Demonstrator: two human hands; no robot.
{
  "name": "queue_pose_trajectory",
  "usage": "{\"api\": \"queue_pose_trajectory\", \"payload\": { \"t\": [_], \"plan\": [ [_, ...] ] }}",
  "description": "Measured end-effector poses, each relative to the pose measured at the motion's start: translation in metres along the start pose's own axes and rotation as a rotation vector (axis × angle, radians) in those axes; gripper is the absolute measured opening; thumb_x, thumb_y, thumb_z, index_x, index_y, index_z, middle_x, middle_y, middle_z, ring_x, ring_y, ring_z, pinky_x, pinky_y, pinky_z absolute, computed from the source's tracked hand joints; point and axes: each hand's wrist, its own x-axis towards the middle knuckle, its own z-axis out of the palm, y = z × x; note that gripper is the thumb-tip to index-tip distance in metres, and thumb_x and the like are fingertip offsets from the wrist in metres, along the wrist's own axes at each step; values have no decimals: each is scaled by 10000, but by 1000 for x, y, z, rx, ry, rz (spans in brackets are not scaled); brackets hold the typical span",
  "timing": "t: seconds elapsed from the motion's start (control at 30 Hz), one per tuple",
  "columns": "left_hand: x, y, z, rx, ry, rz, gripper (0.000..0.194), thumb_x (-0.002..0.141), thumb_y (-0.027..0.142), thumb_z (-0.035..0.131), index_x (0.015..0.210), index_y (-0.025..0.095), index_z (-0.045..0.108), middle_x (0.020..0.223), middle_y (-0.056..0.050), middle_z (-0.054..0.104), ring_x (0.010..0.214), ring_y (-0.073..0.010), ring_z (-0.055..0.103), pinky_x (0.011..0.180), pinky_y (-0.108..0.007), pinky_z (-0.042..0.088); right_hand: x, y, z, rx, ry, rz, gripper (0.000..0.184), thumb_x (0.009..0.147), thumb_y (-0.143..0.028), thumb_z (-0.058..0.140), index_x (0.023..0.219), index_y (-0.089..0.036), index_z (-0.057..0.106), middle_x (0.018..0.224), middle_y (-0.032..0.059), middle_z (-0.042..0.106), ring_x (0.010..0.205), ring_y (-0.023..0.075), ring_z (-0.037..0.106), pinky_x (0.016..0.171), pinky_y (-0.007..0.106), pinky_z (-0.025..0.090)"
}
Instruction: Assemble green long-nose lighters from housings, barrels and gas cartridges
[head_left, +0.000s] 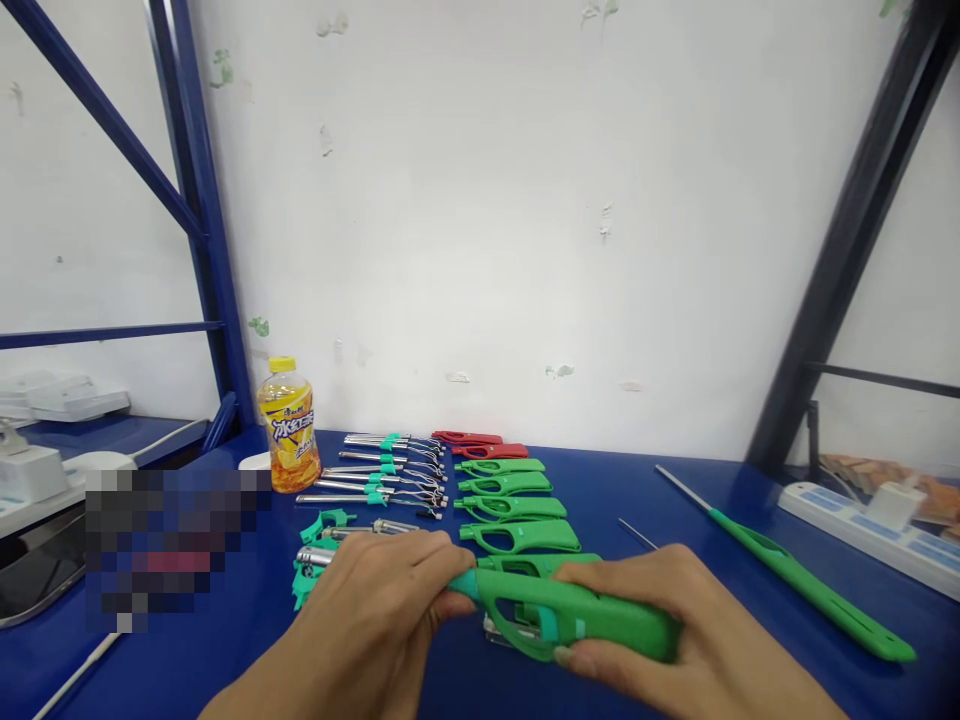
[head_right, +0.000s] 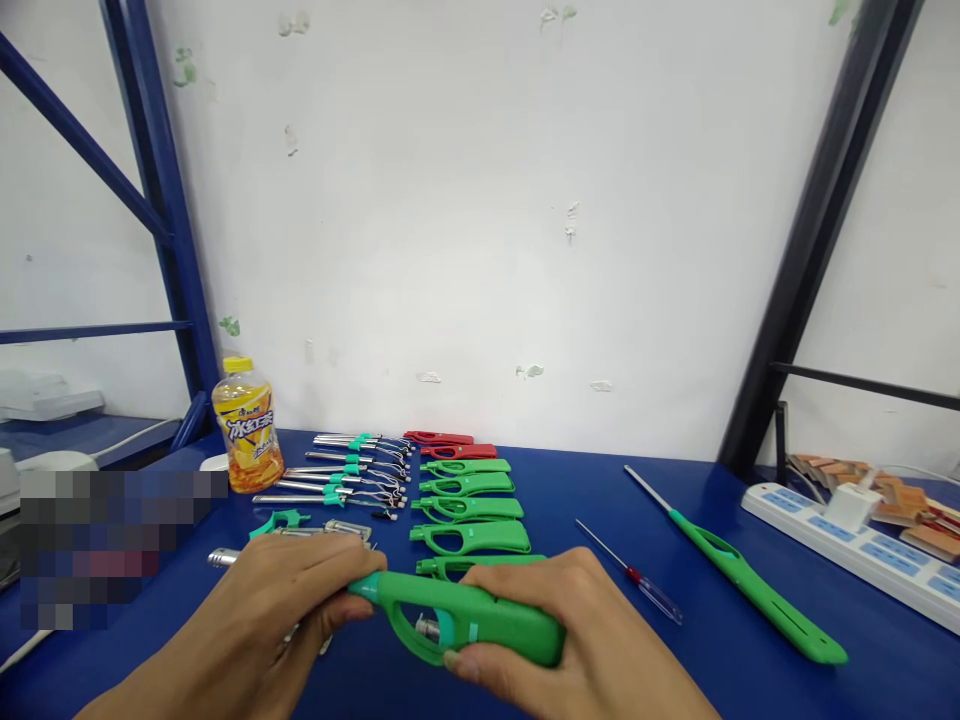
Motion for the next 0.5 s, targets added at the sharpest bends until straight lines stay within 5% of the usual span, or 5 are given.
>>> {"api": "queue_pose_trajectory", "payload": {
  "t": [0.23, 0.5],
  "plan": [
    [2, 0, -4, 85, 59, 35, 274, 1021, 100, 463, 1193, 287, 567, 1060, 5, 776, 841, -174, 747, 744, -294, 526, 6, -1, 8, 22, 40, -86, 173, 911, -491, 816, 951, -339, 889, 1005, -37, 878, 853, 244, 802, 694, 244, 594],
    [11, -13, -3, -60, -195, -58, 193, 1108, 196, 462, 1143, 296, 624, 980, 32, 720, 838, -185, 696, 727, -290, 463, 3, 24, 20, 86, 100, 36, 361, 911, -579, 769, 1228, -419, 836, 1065, 0, 860, 903, 277, 806, 813, 319, 648]
  ]
}}
